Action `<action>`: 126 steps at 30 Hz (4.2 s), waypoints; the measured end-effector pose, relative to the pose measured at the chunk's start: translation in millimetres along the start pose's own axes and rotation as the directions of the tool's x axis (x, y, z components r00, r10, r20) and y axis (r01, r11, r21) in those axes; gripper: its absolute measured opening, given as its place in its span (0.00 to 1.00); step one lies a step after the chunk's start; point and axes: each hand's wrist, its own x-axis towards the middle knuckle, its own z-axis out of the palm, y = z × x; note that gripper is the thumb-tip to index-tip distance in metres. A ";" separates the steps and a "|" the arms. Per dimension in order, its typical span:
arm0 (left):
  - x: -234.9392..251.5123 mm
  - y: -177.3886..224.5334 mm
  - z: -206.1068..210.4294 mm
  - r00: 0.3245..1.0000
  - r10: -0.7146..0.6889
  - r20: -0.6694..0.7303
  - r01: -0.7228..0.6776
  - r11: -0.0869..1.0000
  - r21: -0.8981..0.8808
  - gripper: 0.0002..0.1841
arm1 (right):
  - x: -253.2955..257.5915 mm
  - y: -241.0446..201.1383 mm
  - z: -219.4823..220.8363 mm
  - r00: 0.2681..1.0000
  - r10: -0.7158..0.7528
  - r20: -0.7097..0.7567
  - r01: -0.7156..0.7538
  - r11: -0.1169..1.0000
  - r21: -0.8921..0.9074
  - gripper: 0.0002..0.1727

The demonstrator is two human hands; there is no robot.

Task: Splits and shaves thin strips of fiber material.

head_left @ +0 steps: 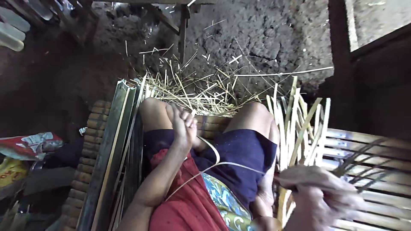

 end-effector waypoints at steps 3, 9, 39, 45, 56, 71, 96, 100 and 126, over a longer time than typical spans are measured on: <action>-39.7 -18.3 -3.2 0.818 -0.272 0.507 0.113 0.940 0.323 0.25 | 18.1 18.3 13.1 0.985 0.039 -0.170 -0.060 0.991 -0.122 0.07; -79.9 -28.5 21.7 0.711 -0.199 0.674 0.009 0.962 0.274 0.19 | 30.5 18.3 55.6 0.973 -0.099 0.210 0.087 0.994 0.065 0.17; -46.5 -4.7 -15.9 0.828 -0.331 0.453 0.262 0.942 0.208 0.19 | -11.9 14.5 35.9 0.979 -0.184 0.090 0.202 0.944 -0.261 0.15; -78.2 -9.0 3.0 0.784 -0.333 0.524 0.162 0.924 0.346 0.23 | 14.2 17.5 75.5 0.942 -0.220 0.254 0.247 0.966 -0.079 0.19; -44.5 6.1 -19.9 0.817 -0.209 0.538 0.070 0.961 0.267 0.26 | -22.0 4.5 36.5 0.961 -0.234 0.148 0.267 0.923 -0.277 0.11; -41.2 -2.0 -22.9 0.981 -0.148 0.126 0.127 0.979 0.157 0.24 | -39.9 -16.5 21.7 0.952 -0.224 0.211 0.262 0.950 -0.172 0.12; -103.5 2.5 -32.1 0.739 -0.534 0.411 0.437 0.844 0.311 0.29 | -23.0 -14.9 79.3 0.937 -0.109 0.331 0.158 0.979 -0.126 0.21; -98.6 4.2 -49.2 0.899 -0.349 0.264 0.312 0.934 0.175 0.29 | -36.5 -13.6 82.0 0.913 -0.225 0.340 0.285 0.949 -0.136 0.15; -84.0 20.3 -72.7 0.947 -0.319 0.039 0.310 0.939 0.148 0.36 | -42.9 -15.5 72.3 0.952 -0.139 0.271 0.171 0.980 -0.101 0.17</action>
